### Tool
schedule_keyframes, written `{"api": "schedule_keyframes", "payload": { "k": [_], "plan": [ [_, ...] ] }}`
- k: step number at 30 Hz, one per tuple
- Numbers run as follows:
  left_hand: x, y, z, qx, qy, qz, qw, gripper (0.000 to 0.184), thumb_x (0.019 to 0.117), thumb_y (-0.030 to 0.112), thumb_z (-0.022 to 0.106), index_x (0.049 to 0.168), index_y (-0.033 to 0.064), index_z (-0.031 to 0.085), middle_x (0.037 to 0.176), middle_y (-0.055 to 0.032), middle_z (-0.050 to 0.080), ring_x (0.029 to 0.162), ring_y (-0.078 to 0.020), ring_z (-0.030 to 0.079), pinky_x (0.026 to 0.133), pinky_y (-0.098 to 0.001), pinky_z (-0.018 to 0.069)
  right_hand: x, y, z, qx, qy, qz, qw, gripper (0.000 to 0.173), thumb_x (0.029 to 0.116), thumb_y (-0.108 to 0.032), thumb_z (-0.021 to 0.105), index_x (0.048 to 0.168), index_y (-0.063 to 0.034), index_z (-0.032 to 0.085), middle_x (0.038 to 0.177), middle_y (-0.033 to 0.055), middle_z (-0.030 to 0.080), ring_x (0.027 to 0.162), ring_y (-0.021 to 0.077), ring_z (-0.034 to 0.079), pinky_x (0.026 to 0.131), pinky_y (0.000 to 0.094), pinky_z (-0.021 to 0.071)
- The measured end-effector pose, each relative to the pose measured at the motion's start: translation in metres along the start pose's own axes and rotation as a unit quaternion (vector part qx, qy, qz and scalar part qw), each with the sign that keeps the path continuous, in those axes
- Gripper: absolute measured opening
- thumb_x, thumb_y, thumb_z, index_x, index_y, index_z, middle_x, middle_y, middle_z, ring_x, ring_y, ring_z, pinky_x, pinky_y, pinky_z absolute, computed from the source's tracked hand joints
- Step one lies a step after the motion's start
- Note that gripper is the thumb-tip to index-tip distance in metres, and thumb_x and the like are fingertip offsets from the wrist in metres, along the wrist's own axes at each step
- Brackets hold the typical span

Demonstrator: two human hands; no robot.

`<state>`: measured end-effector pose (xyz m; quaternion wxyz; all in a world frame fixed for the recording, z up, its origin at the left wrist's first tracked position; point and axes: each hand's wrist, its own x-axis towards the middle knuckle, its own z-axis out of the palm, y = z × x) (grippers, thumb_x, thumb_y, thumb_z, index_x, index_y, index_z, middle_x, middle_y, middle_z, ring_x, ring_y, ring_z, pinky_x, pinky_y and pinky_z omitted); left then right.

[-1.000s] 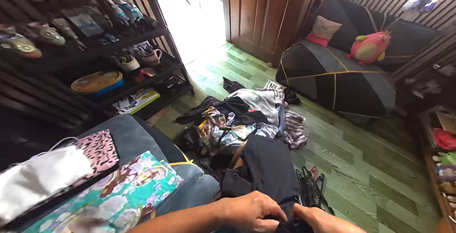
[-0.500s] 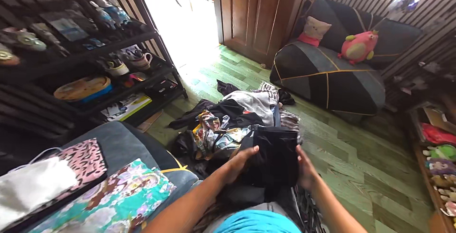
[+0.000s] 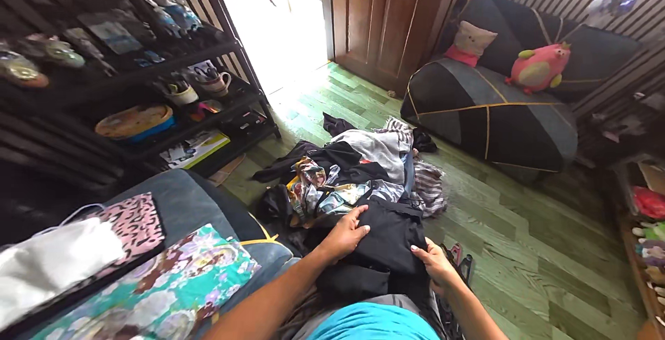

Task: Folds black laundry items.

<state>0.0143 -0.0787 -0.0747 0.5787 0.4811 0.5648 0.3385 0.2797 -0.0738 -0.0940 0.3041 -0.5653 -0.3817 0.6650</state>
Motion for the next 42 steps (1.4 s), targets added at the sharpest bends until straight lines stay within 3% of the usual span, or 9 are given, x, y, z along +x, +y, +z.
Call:
{"api": "schedule_keyframes", "payload": {
  "k": [4,6,10,16,22,25,29,35,42],
  "plan": [
    [-0.011,-0.005,0.001,0.244,0.01,0.007,0.97,0.068,0.101,0.011,0.056,0.161,0.0068,0.024,0.156,-0.0209,0.044,0.132,-0.0328,0.057,0.113,-0.0471,0.0441,0.0,0.004,-0.004,-0.057,0.034,-0.006,0.998,0.048,0.0951,0.0,0.066,0.139,0.0011,0.047,0.106,0.0186,0.07,0.09,0.0241,0.072,0.083,0.0422,0.0606],
    [-0.015,-0.007,0.003,0.318,0.064,0.007,0.946,0.076,0.097,0.015,0.06,0.163,0.0092,0.022,0.15,-0.0203,0.049,0.127,-0.0356,0.058,0.105,-0.0529,0.0482,-0.002,0.009,-0.011,-0.162,0.081,-0.04,0.983,0.058,0.0893,-0.004,0.075,0.14,0.0016,0.049,0.103,0.0185,0.072,0.087,0.0248,0.072,0.081,0.0437,0.0596],
    [0.004,-0.031,-0.01,0.2,0.099,-0.115,0.968,0.084,0.0983,0.046,0.061,0.16,0.002,0.025,0.162,-0.0257,0.03,0.148,-0.0424,0.034,0.116,-0.0625,0.0334,0.0,0.029,-0.023,-0.252,0.114,-0.034,0.961,0.058,0.0914,-0.031,0.078,0.134,0.0037,0.058,0.124,0.0248,0.063,0.114,0.0351,0.061,0.098,0.0522,0.0498],
    [0.044,-0.029,-0.014,0.232,0.059,-0.163,0.957,0.097,0.0815,0.07,0.071,0.143,-0.0017,0.049,0.145,-0.025,0.051,0.135,-0.0392,0.051,0.11,-0.0592,0.0424,0.01,0.036,-0.015,-0.238,0.131,-0.049,0.961,0.059,0.0847,-0.031,0.083,0.125,0.0048,0.058,0.118,0.0243,0.062,0.109,0.0339,0.061,0.095,0.0515,0.0505],
    [0.029,0.0,0.001,0.315,0.052,-0.054,0.946,0.059,0.103,0.041,0.055,0.143,-0.0021,0.049,0.143,-0.0239,0.054,0.135,-0.038,0.052,0.11,-0.0576,0.0428,0.002,0.024,0.0,-0.312,0.116,-0.119,0.936,0.039,0.0913,-0.022,0.075,0.115,0.0085,0.067,0.125,0.0295,0.059,0.121,0.0437,0.055,0.105,0.0582,0.0429],
    [0.019,-0.01,0.006,-0.032,0.107,-0.015,0.994,0.057,0.1044,0.026,0.058,0.149,-0.0037,0.039,0.144,-0.0224,0.054,0.134,-0.0268,0.054,0.114,-0.0436,0.043,-0.003,0.009,0.012,-0.194,0.073,-0.18,0.962,0.032,0.0946,-0.012,0.067,0.12,0.0078,0.06,0.104,0.0172,0.07,0.096,0.0203,0.069,0.088,0.042,0.0576],
    [-0.025,0.016,-0.012,-0.357,0.089,-0.133,0.92,0.036,0.1019,0.024,0.063,0.13,0.0021,0.054,0.105,-0.0116,0.069,0.093,-0.0186,0.069,0.084,-0.039,0.0576,-0.021,-0.02,0.038,-0.019,-0.037,-0.138,0.99,0.039,0.0993,0.0,0.052,0.138,0.0009,0.045,0.11,0.0079,0.068,0.091,0.0103,0.07,0.079,0.0319,0.0618],
    [-0.105,0.048,-0.067,-0.358,0.154,-0.071,0.918,0.039,0.0995,0.008,0.063,0.134,0.0004,0.048,0.101,-0.0113,0.069,0.088,-0.0174,0.07,0.08,-0.0354,0.06,-0.012,-0.02,0.052,-0.074,-0.218,-0.059,0.971,0.053,0.0997,-0.008,0.049,0.15,-0.0039,0.033,0.097,0.0117,0.074,0.073,0.0205,0.073,0.064,0.0365,0.0629],
    [-0.172,0.05,-0.136,-0.332,0.286,0.041,0.898,0.037,0.1012,0.007,0.06,0.135,0.0012,0.047,0.103,-0.0124,0.071,0.089,-0.02,0.073,0.079,-0.037,0.0628,0.007,-0.02,0.066,-0.086,-0.221,-0.033,0.971,0.052,0.1001,-0.01,0.049,0.15,-0.0053,0.037,0.098,0.0133,0.075,0.069,0.0199,0.073,0.059,0.0328,0.0609]
  ]
}}
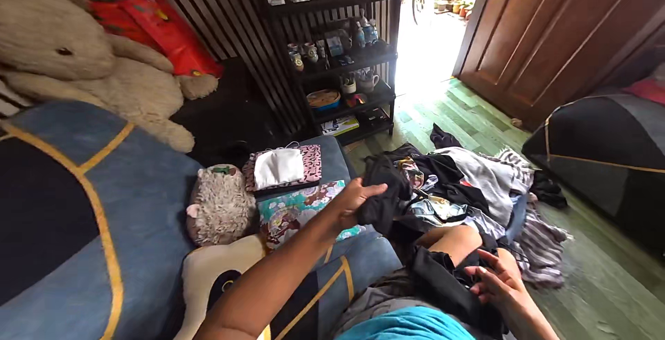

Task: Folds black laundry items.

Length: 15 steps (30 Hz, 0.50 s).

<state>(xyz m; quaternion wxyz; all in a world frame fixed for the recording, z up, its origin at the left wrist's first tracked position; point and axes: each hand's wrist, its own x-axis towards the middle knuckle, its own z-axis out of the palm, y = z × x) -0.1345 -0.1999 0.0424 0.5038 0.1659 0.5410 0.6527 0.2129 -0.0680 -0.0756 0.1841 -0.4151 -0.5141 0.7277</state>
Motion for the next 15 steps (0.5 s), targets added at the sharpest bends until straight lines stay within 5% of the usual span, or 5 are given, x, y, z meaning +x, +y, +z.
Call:
{"api": "schedule_keyframes", "payload": {
  "k": [6,8,11,15],
  "plan": [
    [-0.032,-0.017,-0.106,-0.024,0.118,0.12,0.985,0.041,0.1026,0.005,0.054,0.142,0.0041,0.042,0.111,-0.0093,0.072,0.094,-0.0167,0.073,0.081,-0.0363,0.064,0.006,0.002,0.004,-0.04,-0.006,0.014,0.999,0.049,0.0996,-0.008,0.052,0.148,-0.0061,0.041,0.099,0.0109,0.075,0.066,0.0164,0.071,0.056,0.0296,0.0585],
    [-0.042,-0.049,-0.164,0.044,0.205,0.098,0.973,0.052,0.1003,0.007,0.059,0.148,0.0055,0.038,0.121,-0.0101,0.068,0.102,-0.0156,0.071,0.085,-0.0361,0.0622,0.006,0.003,0.002,-0.039,-0.004,0.015,0.999,0.049,0.1002,-0.008,0.051,0.148,-0.006,0.041,0.099,0.011,0.075,0.066,0.0163,0.07,0.056,0.0291,0.0583],
    [-0.045,-0.103,-0.244,0.128,0.306,0.029,0.943,0.067,0.0963,0.013,0.07,0.154,0.0037,0.037,0.148,-0.0184,0.052,0.132,-0.0274,0.055,0.109,-0.0495,0.0477,0.005,0.007,0.0,-0.046,0.006,0.021,0.999,0.048,0.0998,-0.007,0.053,0.146,-0.0057,0.043,0.098,0.0113,0.075,0.064,0.0152,0.069,0.055,0.0283,0.0574],
    [-0.03,-0.093,-0.242,0.149,0.4,-0.024,0.904,0.071,0.0942,0.044,0.072,0.145,-0.0004,0.05,0.147,-0.0221,0.052,0.136,-0.034,0.05,0.111,-0.0588,0.0401,0.002,0.007,-0.001,-0.064,0.005,0.026,0.998,0.045,0.1005,-0.009,0.055,0.145,-0.0055,0.046,0.1,0.0115,0.075,0.066,0.0153,0.069,0.055,0.0281,0.0568]
  ]
}}
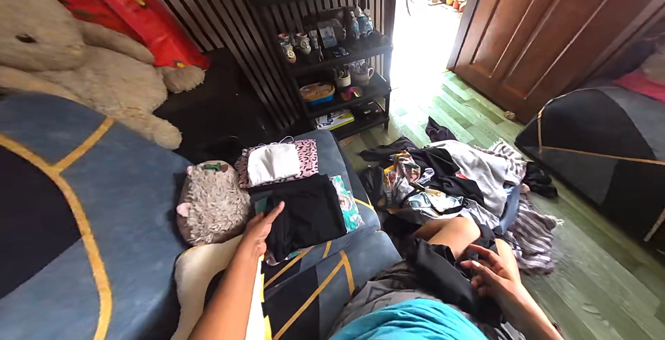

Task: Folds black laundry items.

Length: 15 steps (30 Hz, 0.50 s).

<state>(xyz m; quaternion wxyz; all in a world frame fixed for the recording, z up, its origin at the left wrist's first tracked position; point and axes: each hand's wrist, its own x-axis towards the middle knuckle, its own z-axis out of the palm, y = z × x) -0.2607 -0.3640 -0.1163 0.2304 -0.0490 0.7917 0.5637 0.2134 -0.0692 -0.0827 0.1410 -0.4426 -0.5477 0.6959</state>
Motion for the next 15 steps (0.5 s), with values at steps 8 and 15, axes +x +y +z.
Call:
{"api": "schedule_keyframes", "payload": {
  "k": [8,15],
  "plan": [
    [0.013,-0.002,0.009,0.312,0.092,0.197,0.925,0.064,0.098,0.015,0.067,0.151,-0.0083,0.038,0.149,-0.0389,0.042,0.139,-0.054,0.042,0.114,-0.0681,0.0332,-0.013,0.0,-0.018,-0.064,-0.034,-0.046,0.996,0.038,0.0969,-0.013,0.062,0.133,-0.0016,0.058,0.108,0.0095,0.073,0.081,0.015,0.071,0.071,0.0309,0.0601],
    [-0.054,0.007,0.101,0.289,-0.026,0.464,0.837,0.065,0.0876,0.028,0.077,0.138,-0.0066,0.056,0.147,-0.038,0.044,0.137,-0.0584,0.041,0.108,-0.0742,0.0344,-0.02,-0.011,-0.042,-0.228,-0.006,-0.081,0.97,0.015,0.0975,-0.016,0.065,0.101,-0.0026,0.071,0.087,0.0022,0.069,0.079,0.0066,0.065,0.077,0.0294,0.0552]
  ]
}}
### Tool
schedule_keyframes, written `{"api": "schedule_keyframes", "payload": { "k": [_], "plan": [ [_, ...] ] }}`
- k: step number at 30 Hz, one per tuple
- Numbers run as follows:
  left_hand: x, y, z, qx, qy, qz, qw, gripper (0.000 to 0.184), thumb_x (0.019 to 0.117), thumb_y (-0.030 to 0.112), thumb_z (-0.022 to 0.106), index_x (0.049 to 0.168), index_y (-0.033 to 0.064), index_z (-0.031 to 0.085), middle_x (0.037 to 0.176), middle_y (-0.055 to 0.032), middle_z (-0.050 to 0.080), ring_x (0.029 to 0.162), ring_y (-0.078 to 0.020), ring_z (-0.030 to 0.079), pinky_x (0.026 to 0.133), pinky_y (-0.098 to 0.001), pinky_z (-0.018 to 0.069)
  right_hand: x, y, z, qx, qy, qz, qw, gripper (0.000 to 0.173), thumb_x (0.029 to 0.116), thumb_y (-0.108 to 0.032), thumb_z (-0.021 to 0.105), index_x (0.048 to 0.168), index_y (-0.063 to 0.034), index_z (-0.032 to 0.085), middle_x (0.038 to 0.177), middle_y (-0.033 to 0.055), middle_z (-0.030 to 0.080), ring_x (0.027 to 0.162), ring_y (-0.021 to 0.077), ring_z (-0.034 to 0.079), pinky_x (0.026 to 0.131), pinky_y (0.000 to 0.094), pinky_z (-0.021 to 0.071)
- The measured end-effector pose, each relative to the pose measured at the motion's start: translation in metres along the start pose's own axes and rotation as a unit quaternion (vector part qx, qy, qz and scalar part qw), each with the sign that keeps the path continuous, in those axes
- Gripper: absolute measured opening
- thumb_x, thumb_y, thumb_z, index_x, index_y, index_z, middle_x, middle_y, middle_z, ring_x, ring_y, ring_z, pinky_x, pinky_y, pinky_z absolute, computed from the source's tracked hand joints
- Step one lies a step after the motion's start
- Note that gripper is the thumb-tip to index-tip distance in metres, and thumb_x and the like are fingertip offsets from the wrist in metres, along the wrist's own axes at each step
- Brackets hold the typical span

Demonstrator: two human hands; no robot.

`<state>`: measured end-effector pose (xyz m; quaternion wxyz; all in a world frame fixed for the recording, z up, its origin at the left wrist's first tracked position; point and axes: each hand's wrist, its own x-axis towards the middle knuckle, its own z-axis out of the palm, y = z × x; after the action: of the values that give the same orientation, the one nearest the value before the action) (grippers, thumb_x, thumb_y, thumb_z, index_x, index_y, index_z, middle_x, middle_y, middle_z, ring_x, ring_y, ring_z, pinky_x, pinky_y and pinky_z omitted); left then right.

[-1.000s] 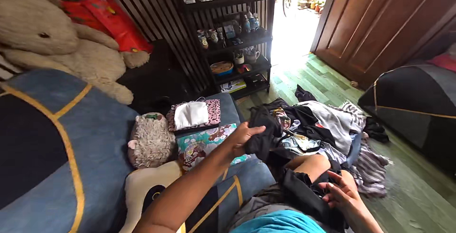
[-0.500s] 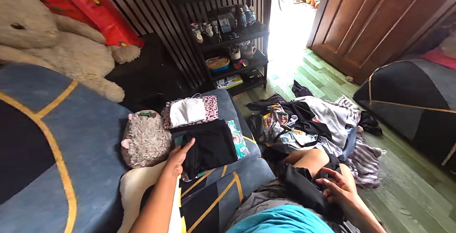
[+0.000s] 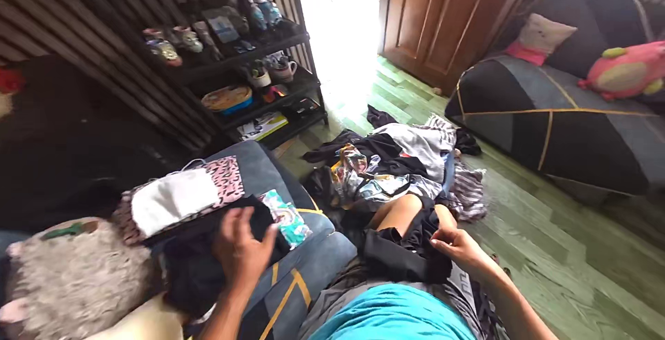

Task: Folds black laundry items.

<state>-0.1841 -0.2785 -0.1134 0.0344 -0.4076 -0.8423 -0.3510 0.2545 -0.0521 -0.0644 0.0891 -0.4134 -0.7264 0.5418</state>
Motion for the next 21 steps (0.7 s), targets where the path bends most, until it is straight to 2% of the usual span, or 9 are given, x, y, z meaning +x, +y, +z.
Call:
{"api": "schedule_keyframes", "payload": {
  "k": [2,4,7,9,11,13,14,18,21],
  "plan": [
    [0.002,0.05,0.032,-0.137,-0.16,0.047,0.976,0.042,0.0955,0.027,0.069,0.123,-0.0041,0.068,0.136,-0.0268,0.061,0.131,-0.0417,0.055,0.11,-0.0577,0.044,-0.001,-0.007,0.0,-0.054,-0.02,-0.003,0.998,0.019,0.0974,-0.017,0.065,0.102,-0.0001,0.072,0.094,0.0081,0.069,0.088,0.0122,0.065,0.083,0.0345,0.054],
    [0.003,0.098,0.059,-0.229,-0.302,0.035,0.925,0.041,0.1017,0.035,0.058,0.122,0.0014,0.07,0.134,-0.0178,0.064,0.127,-0.0285,0.06,0.108,-0.0458,0.0481,0.001,-0.005,0.004,-0.089,-0.033,-0.014,0.995,0.021,0.0974,-0.018,0.065,0.105,0.0,0.072,0.101,0.0125,0.068,0.097,0.0183,0.065,0.09,0.0387,0.0527],
    [0.011,0.154,0.09,-0.213,-0.474,0.013,0.854,0.05,0.1046,0.045,0.051,0.132,0.0053,0.065,0.138,-0.0173,0.059,0.131,-0.0289,0.055,0.112,-0.0488,0.0432,0.005,0.006,0.017,-0.128,0.013,-0.056,0.99,0.023,0.0969,-0.02,0.063,0.11,-0.0027,0.073,0.105,0.0141,0.069,0.104,0.0234,0.065,0.096,0.0429,0.052],
    [0.015,0.182,0.108,-0.141,-0.545,0.105,0.82,0.047,0.1018,0.044,0.057,0.119,0.003,0.071,0.128,-0.0189,0.064,0.127,-0.0332,0.057,0.11,-0.0529,0.0426,0.01,0.006,0.023,-0.149,0.051,-0.094,0.983,0.025,0.0974,-0.022,0.062,0.112,-0.0058,0.074,0.106,0.013,0.07,0.104,0.0241,0.065,0.096,0.0438,0.0517],
    [0.021,0.215,0.109,-0.136,-0.556,0.178,0.8,0.039,0.1035,0.036,0.054,0.109,0.002,0.072,0.112,-0.017,0.068,0.112,-0.0314,0.062,0.101,-0.0532,0.0463,0.015,-0.003,0.026,-0.104,0.065,-0.138,0.983,0.029,0.0976,-0.024,0.063,0.118,-0.0064,0.073,0.112,0.0106,0.07,0.107,0.0196,0.065,0.096,0.0395,0.0522],
    [0.031,0.25,0.095,-0.221,-0.52,0.196,0.801,0.033,0.1064,0.029,0.05,0.112,0.0029,0.069,0.107,-0.012,0.069,0.101,-0.0206,0.066,0.095,-0.0443,0.0518,0.017,-0.023,0.019,0.02,0.036,-0.161,0.986,0.041,0.0974,-0.021,0.066,0.133,-0.0007,0.062,0.121,0.0112,0.069,0.108,0.0141,0.068,0.096,0.0347,0.0566],
    [0.037,0.266,0.088,-0.254,-0.493,0.217,0.803,0.033,0.1075,0.028,0.048,0.115,0.0029,0.068,0.107,-0.0109,0.07,0.099,-0.0173,0.067,0.094,-0.0404,0.0531,0.018,-0.034,0.012,0.079,0.038,-0.174,0.981,0.041,0.0965,-0.018,0.067,0.133,0.0,0.061,0.117,0.0093,0.071,0.103,0.012,0.07,0.093,0.034,0.0592],
    [0.063,0.314,0.067,-0.319,-0.416,0.346,0.778,0.031,0.1079,0.023,0.045,0.114,-0.0009,0.063,0.097,-0.0106,0.067,0.088,-0.0124,0.064,0.084,-0.0316,0.0531,0.014,-0.079,-0.026,0.163,0.114,-0.22,0.955,0.015,0.0946,-0.004,0.061,0.109,-0.0021,0.066,0.093,-0.0015,0.07,0.085,0.0049,0.066,0.08,0.0284,0.0577],
    [0.074,0.334,0.061,-0.36,-0.337,0.433,0.755,0.031,0.1095,0.022,0.044,0.11,-0.0012,0.064,0.09,-0.0082,0.066,0.082,-0.0088,0.063,0.079,-0.0271,0.0528,0.016,-0.097,-0.046,0.094,0.153,-0.182,0.967,0.012,0.0929,-0.005,0.059,0.099,-0.0056,0.069,0.087,-0.0045,0.069,0.079,0.0007,0.064,0.074,0.0244,0.0557]
  ]
}}
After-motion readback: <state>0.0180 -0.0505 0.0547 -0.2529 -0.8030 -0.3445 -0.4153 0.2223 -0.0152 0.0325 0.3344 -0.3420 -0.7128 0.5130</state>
